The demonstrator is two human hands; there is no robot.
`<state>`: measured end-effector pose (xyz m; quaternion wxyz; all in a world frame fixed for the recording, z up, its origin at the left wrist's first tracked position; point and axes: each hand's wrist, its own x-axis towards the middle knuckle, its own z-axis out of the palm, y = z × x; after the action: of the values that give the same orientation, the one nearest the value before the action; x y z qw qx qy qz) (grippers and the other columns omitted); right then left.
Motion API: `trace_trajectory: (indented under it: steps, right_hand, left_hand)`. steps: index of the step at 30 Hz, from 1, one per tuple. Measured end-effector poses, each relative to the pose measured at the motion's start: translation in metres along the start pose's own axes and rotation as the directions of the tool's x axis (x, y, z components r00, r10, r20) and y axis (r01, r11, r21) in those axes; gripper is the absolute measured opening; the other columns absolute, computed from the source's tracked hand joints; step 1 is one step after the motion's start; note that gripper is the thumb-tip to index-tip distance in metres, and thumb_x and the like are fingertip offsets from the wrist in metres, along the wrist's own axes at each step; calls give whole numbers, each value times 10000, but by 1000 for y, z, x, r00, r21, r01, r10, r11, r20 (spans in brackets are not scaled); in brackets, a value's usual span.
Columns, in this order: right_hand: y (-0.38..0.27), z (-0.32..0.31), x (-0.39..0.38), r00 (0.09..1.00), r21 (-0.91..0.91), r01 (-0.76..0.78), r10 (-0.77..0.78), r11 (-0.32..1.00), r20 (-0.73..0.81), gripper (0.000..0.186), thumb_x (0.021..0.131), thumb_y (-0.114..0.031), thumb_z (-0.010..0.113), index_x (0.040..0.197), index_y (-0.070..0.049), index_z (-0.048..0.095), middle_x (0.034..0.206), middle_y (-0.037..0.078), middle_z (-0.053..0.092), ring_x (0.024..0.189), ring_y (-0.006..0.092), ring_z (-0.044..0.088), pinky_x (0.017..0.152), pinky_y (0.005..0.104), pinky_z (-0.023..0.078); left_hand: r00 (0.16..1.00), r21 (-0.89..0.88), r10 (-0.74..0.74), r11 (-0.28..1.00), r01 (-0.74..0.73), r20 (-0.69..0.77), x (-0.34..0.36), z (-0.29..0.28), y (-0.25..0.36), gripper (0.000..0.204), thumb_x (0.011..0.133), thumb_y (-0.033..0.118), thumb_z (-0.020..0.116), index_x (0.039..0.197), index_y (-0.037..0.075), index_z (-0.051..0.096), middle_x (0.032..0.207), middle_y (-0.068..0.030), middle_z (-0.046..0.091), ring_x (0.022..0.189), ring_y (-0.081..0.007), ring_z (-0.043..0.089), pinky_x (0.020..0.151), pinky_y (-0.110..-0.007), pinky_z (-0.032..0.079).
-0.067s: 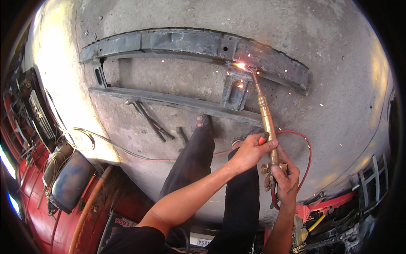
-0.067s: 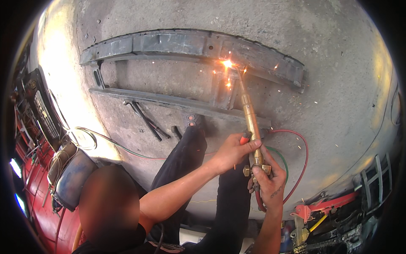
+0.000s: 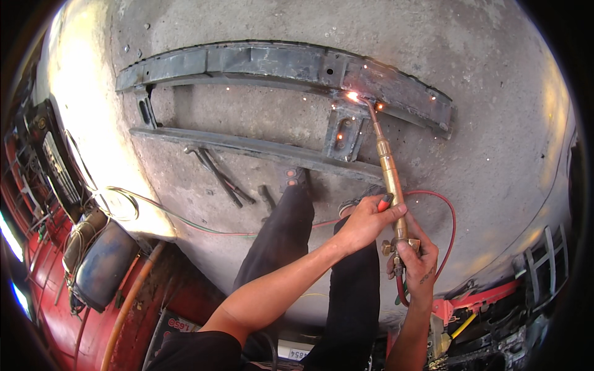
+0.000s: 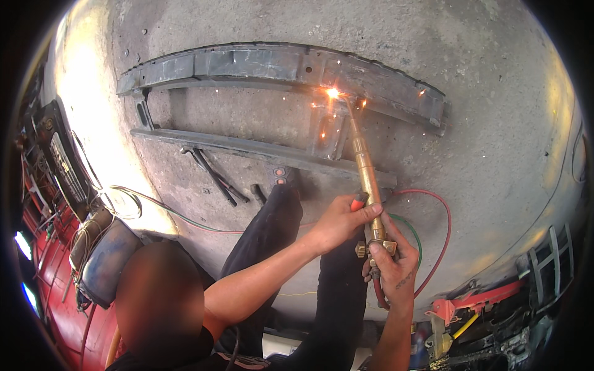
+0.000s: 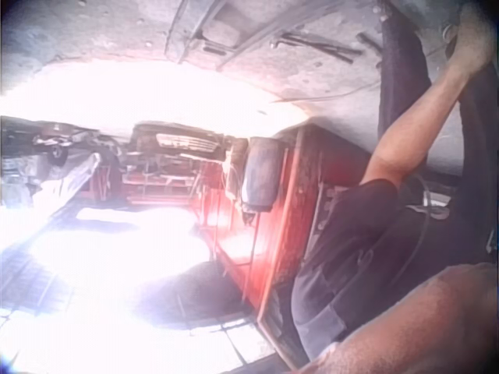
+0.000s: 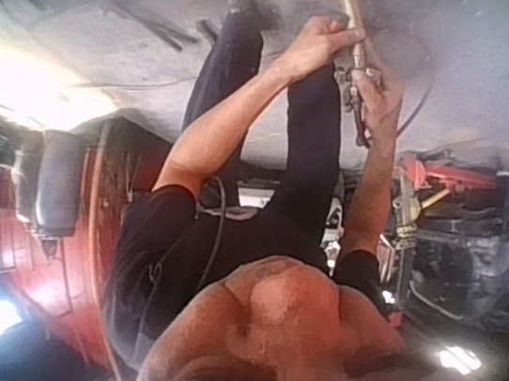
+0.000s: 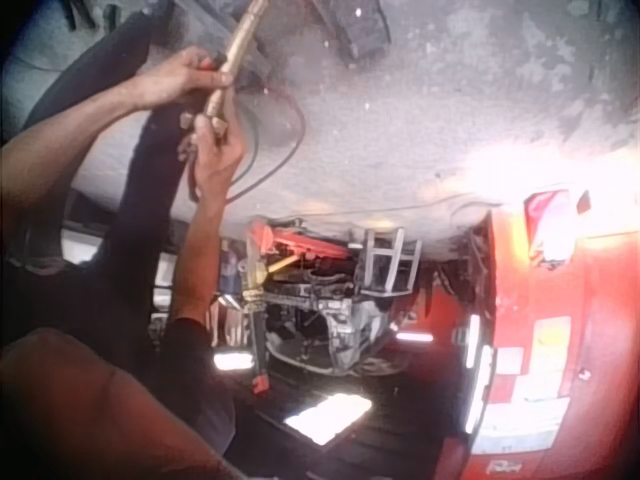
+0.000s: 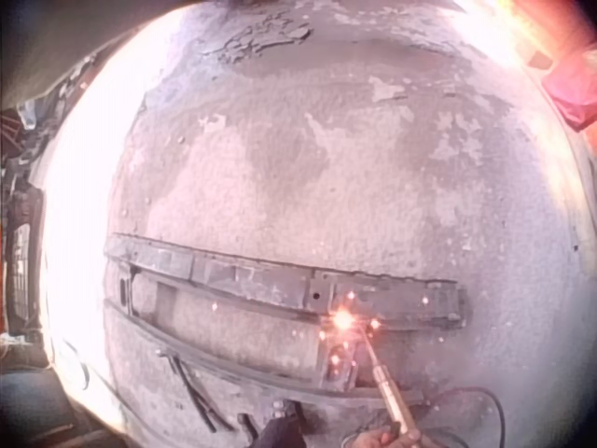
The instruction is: The person uses a welding torch to join sections of a metal frame on the floor, then uses a hammer to tap the welded area. The person is sitting on the floor during the task.
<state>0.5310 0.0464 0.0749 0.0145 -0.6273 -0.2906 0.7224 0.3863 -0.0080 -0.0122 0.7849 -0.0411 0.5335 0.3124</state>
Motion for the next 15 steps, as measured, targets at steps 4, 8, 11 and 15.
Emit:
trace_trajectory:
  steps: [4,8,11,15]
  right_hand:
    - [2,0,1,1000,-1,3,-3,1000,-6,584,924,-75,614,1493,-18,498,872,85,650,564,126,603,484,258,498]
    - [0,2,1,1000,-14,-13,13,1000,-6,580,925,-58,601,1495,-24,499,876,94,667,565,125,604,487,253,496]
    - [-2,2,1,999,-2,-38,38,999,-5,584,919,-41,591,1496,-32,502,873,93,672,566,122,604,490,253,497]
    - [-1,2,2,1000,-27,-16,16,999,0,595,905,-27,584,1495,-39,507,867,95,674,563,126,608,491,260,500]
  left_hand:
    - [998,5,-60,998,60,-5,0,-2,1,326,999,328,670,958,5,687,775,12,608,755,-81,510,700,-306,452]
    - [997,42,-73,996,74,-11,0,-3,1,341,1001,343,665,970,5,691,790,-3,629,768,-89,530,720,-312,463]
    - [998,32,-60,998,60,-13,0,-3,-1,347,1001,349,664,982,3,694,810,-14,647,785,-97,545,744,-316,471]
    - [998,20,-54,998,54,-16,1,-3,-4,352,1001,351,664,987,0,692,825,-25,656,803,-104,552,765,-321,474]
